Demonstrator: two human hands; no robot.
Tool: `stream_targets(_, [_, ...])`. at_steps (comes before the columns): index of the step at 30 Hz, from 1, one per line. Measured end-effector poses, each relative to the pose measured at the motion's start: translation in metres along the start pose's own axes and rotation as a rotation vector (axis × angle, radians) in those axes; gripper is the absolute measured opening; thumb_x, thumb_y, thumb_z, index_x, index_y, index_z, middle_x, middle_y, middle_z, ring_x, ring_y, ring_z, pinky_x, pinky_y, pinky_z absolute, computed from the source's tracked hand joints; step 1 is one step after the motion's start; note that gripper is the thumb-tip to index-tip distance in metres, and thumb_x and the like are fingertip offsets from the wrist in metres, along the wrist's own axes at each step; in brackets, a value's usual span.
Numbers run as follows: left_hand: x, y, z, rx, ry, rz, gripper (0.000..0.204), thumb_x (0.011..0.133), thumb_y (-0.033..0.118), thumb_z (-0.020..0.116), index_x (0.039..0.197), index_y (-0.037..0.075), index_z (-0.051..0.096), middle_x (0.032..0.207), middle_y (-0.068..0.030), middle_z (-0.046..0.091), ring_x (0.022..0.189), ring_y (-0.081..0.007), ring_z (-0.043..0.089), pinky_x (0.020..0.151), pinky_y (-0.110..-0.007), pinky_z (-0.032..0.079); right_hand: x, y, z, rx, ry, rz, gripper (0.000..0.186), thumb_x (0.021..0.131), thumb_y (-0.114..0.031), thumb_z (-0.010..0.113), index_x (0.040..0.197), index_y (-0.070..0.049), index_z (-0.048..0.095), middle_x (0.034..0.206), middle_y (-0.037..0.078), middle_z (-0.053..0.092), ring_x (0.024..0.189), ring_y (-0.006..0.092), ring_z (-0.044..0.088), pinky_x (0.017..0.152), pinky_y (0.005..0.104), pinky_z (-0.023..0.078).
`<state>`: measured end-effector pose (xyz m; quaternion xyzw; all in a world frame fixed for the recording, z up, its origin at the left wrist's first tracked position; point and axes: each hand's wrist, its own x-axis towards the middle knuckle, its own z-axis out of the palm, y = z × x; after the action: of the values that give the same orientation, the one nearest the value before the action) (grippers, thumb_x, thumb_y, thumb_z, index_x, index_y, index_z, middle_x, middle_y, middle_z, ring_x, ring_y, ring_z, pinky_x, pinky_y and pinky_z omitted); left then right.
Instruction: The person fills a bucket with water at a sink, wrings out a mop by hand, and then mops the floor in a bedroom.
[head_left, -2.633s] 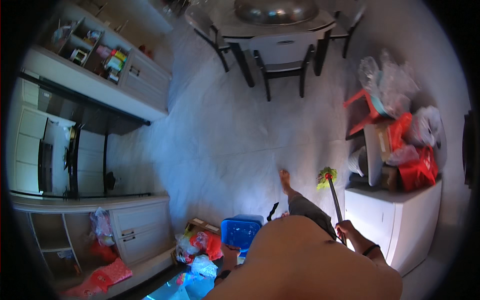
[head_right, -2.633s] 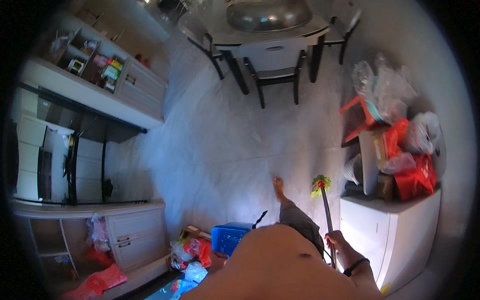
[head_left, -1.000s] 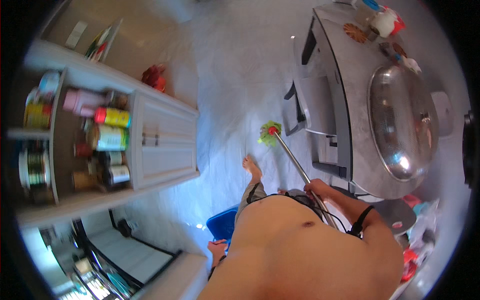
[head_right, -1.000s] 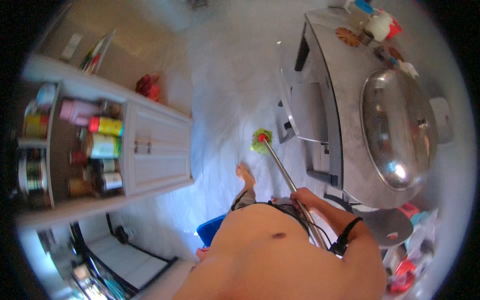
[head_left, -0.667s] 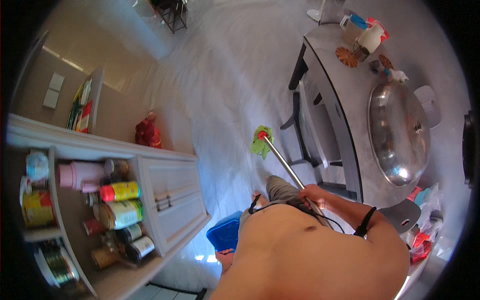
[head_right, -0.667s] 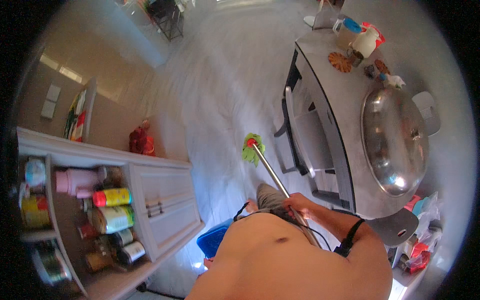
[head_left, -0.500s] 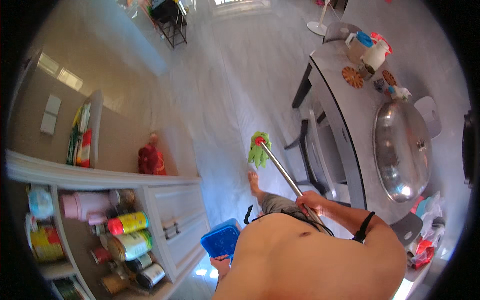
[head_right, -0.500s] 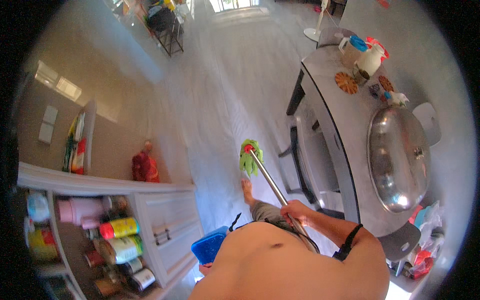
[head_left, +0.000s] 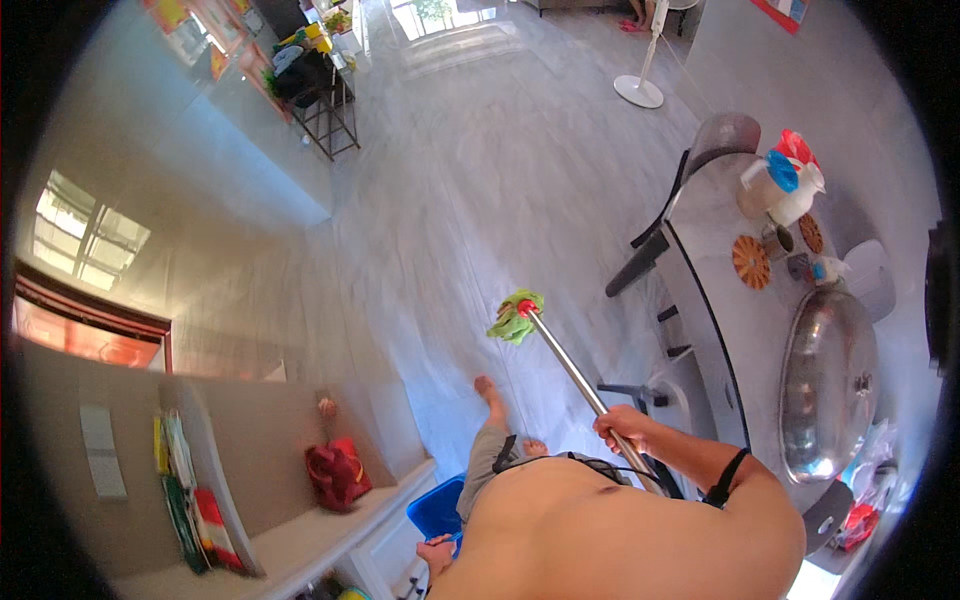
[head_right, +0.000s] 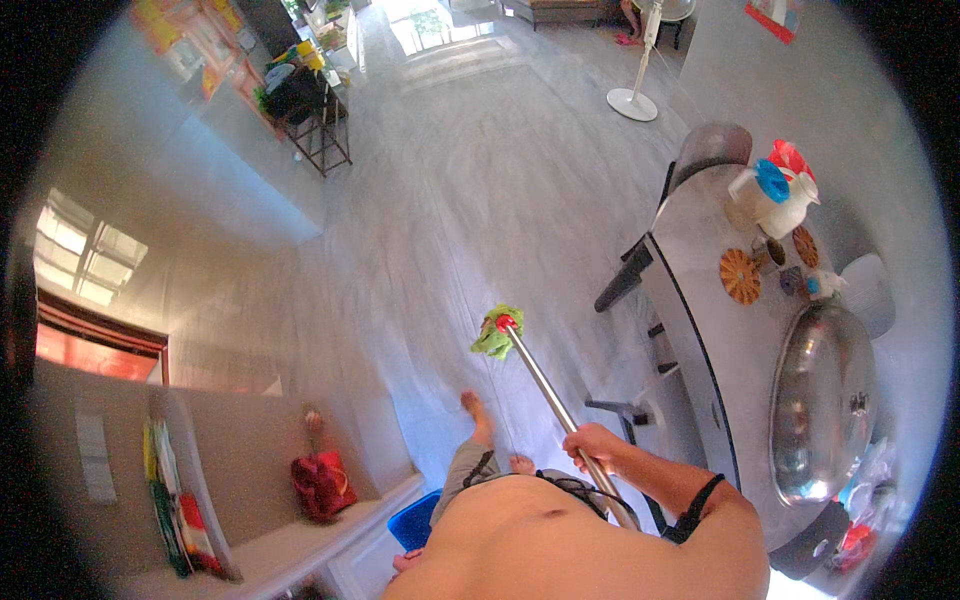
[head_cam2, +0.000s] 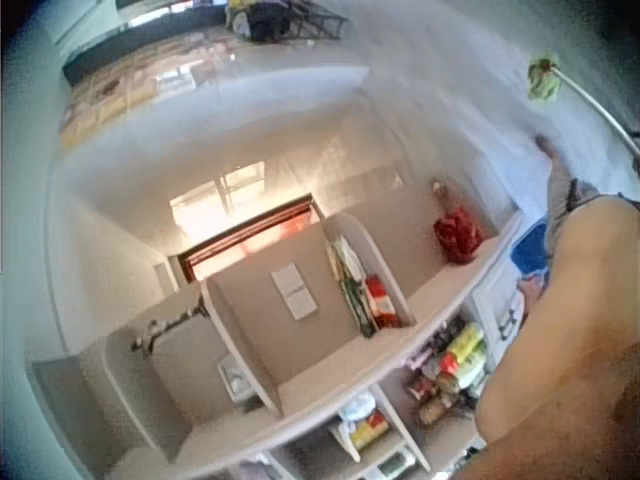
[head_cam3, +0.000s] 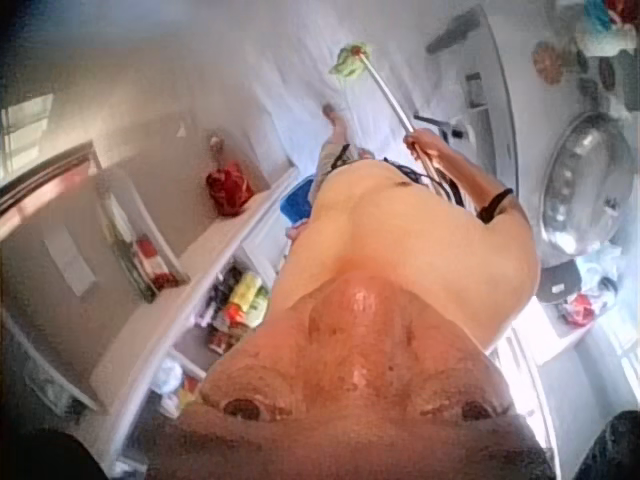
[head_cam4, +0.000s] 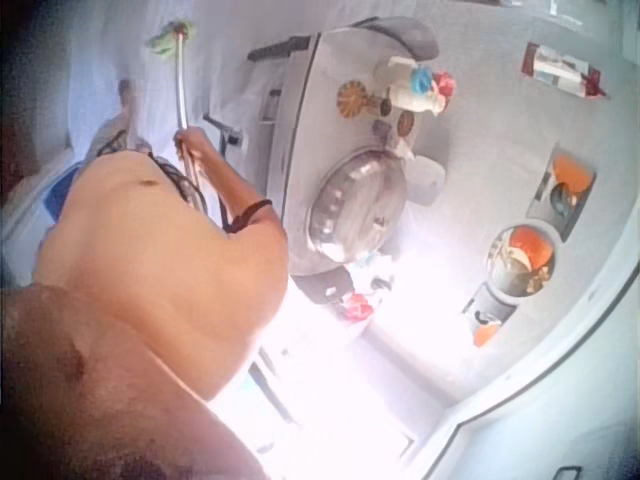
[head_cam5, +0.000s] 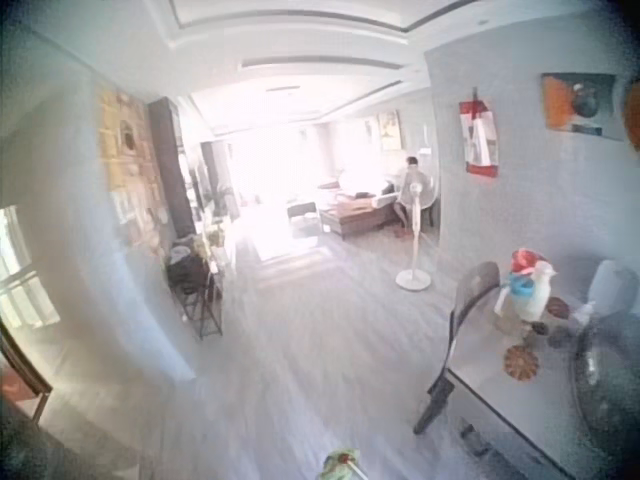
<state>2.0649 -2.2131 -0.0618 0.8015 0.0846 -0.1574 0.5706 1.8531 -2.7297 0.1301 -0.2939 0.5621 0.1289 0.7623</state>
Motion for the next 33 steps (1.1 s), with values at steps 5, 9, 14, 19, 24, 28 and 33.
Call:
stream_targets(5, [0.125, 0.057, 0.074, -0.565, 0.122, -0.741, 0.030, 0.080, 0.027, 0.051, 0.062, 0.014, 0.031, 0.054, -0.0011, 0.040, 0.049, -0.0172, 0.044, 0.063, -0.042, 0.048, 0.045, -0.075, 0.004, 0.034, 0.123, 0.001, 0.014, 0.074, -0.011, 0.064, 0.067, -0.004, 0.052, 0.056, 0.008, 0.053, 0.043, 0.0188, 0.052, 0.035, 0.0332, 0.041])
stream_targets(9, [0.195, 0.080, 0.133, -0.565, -0.048, -0.839, 0.036, 0.083, 0.038, 0.048, 0.060, 0.017, 0.031, 0.048, 0.0028, 0.037, 0.042, -0.0164, 0.037, 0.058, -0.040, 0.045, 0.050, -0.145, -0.003, 0.101, 0.248, -0.006, 0.014, 0.073, -0.009, 0.063, 0.065, -0.002, 0.054, 0.053, 0.009, 0.053, 0.042, 0.0209, 0.052, 0.036, 0.0343, 0.042])
stream_targets(14, [0.285, 0.159, 0.213, 0.298, -0.414, -0.246, 0.039, 0.090, 0.041, 0.044, 0.060, 0.017, 0.034, 0.049, 0.0040, 0.038, 0.039, -0.0150, 0.032, 0.048, -0.034, 0.032, 0.082, -0.224, -0.023, 0.200, 0.297, 0.001, 0.016, 0.073, -0.014, 0.064, 0.064, -0.004, 0.055, 0.053, 0.009, 0.053, 0.041, 0.0168, 0.051, 0.037, 0.0323, 0.043])
stream_targets(19, [0.363, 0.247, 0.347, -0.702, 0.235, -0.883, 0.049, 0.092, 0.053, 0.041, 0.057, 0.019, 0.035, 0.044, 0.0044, 0.034, 0.038, -0.0141, 0.031, 0.044, -0.033, 0.028, 0.141, -0.306, -0.056, 0.353, 0.324, 0.024, 0.013, 0.073, -0.013, 0.062, 0.067, -0.006, 0.053, 0.055, 0.006, 0.052, 0.042, 0.0161, 0.051, 0.038, 0.0327, 0.044])
stream_targets(24, [0.449, 0.344, 0.447, -0.740, 0.255, -0.843, 0.044, 0.091, 0.046, 0.044, 0.058, 0.019, 0.034, 0.045, 0.0041, 0.034, 0.039, -0.0125, 0.031, 0.042, -0.033, 0.027, 0.194, -0.411, -0.094, 0.443, 0.306, 0.041, 0.016, 0.074, -0.014, 0.061, 0.063, -0.007, 0.052, 0.053, 0.004, 0.052, 0.042, 0.0145, 0.050, 0.038, 0.0304, 0.045])
stream_targets(28, [0.507, 0.411, 0.545, -0.544, 0.187, -0.866, 0.038, 0.094, 0.034, 0.037, 0.062, 0.015, 0.030, 0.049, 0.0013, 0.032, 0.045, -0.0154, 0.032, 0.048, -0.035, 0.028, 0.217, -0.470, -0.131, 0.486, 0.338, 0.061, 0.016, 0.075, -0.016, 0.061, 0.065, -0.006, 0.053, 0.054, 0.004, 0.052, 0.043, 0.0145, 0.050, 0.038, 0.0306, 0.044])
stream_targets(33, [0.575, 0.471, 0.692, -0.455, 0.134, -0.824, 0.035, 0.093, 0.033, 0.039, 0.064, 0.015, 0.033, 0.049, 0.0010, 0.034, 0.042, -0.0164, 0.032, 0.048, -0.036, 0.033, 0.217, -0.540, -0.152, 0.549, 0.359, 0.011, 0.014, 0.073, -0.013, 0.062, 0.064, -0.005, 0.053, 0.054, 0.006, 0.051, 0.043, 0.0163, 0.052, 0.038, 0.0324, 0.045])
